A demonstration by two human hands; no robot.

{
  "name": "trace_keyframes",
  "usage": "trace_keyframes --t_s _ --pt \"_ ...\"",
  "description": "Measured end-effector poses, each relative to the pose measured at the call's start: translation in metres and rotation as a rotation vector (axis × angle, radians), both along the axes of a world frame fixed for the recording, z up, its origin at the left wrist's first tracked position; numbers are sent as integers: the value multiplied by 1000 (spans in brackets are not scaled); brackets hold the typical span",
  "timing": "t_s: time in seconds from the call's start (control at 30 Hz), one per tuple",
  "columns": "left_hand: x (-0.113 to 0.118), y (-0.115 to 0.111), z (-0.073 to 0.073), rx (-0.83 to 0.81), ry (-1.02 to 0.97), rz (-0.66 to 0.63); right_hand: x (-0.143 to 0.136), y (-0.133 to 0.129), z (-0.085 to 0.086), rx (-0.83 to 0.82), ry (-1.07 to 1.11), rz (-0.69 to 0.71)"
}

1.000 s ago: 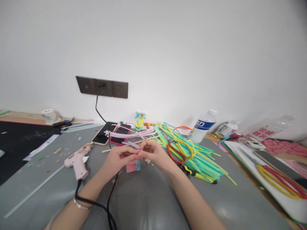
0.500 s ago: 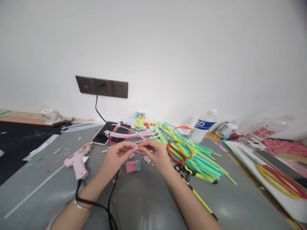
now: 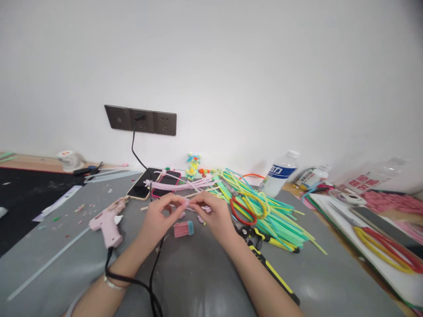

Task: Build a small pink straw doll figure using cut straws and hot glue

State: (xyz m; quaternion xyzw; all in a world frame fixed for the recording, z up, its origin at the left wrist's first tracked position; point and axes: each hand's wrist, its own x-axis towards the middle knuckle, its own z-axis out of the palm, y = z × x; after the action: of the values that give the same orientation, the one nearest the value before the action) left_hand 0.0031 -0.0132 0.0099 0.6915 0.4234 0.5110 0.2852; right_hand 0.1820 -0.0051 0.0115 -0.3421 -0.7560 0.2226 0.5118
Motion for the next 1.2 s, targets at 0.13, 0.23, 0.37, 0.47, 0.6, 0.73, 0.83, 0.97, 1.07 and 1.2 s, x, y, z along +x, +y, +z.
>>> trace_keyframes --t_s 0.13,0.23,0.37,0.47,0.6,0.73,0.83,0.97,1.07,1.2 --pt "0 1 -1 37 -1 19 -1 -1 2 68 -29 4" --pt "0 0 -1 68 -1 33 -1 -1 4 93 -30 12" --pt "-2 -1 -2 59 20 37 -1 -1 5 111 -32 15" --pt "-3 -1 -3 38 39 42 -1 -1 5 129 -54 -8" --pt "-1 -1 0 60 43 48 -1 -2 4 147 -96 -39" --pt "0 -2 3 103 35 40 -1 -3 1 169 -133 -68" --pt "0 -2 2 138 37 35 -2 -5 0 166 -145 -93" --pt "0 -1 -2 224 52 67 -6 -7 1 147 -128 -104" --pt "-1 -1 -5 274 74 91 -8 -8 -1 144 -110 -114" --pt "-1 -1 -6 292 88 104 -7 -7 -1 127 -83 -102"
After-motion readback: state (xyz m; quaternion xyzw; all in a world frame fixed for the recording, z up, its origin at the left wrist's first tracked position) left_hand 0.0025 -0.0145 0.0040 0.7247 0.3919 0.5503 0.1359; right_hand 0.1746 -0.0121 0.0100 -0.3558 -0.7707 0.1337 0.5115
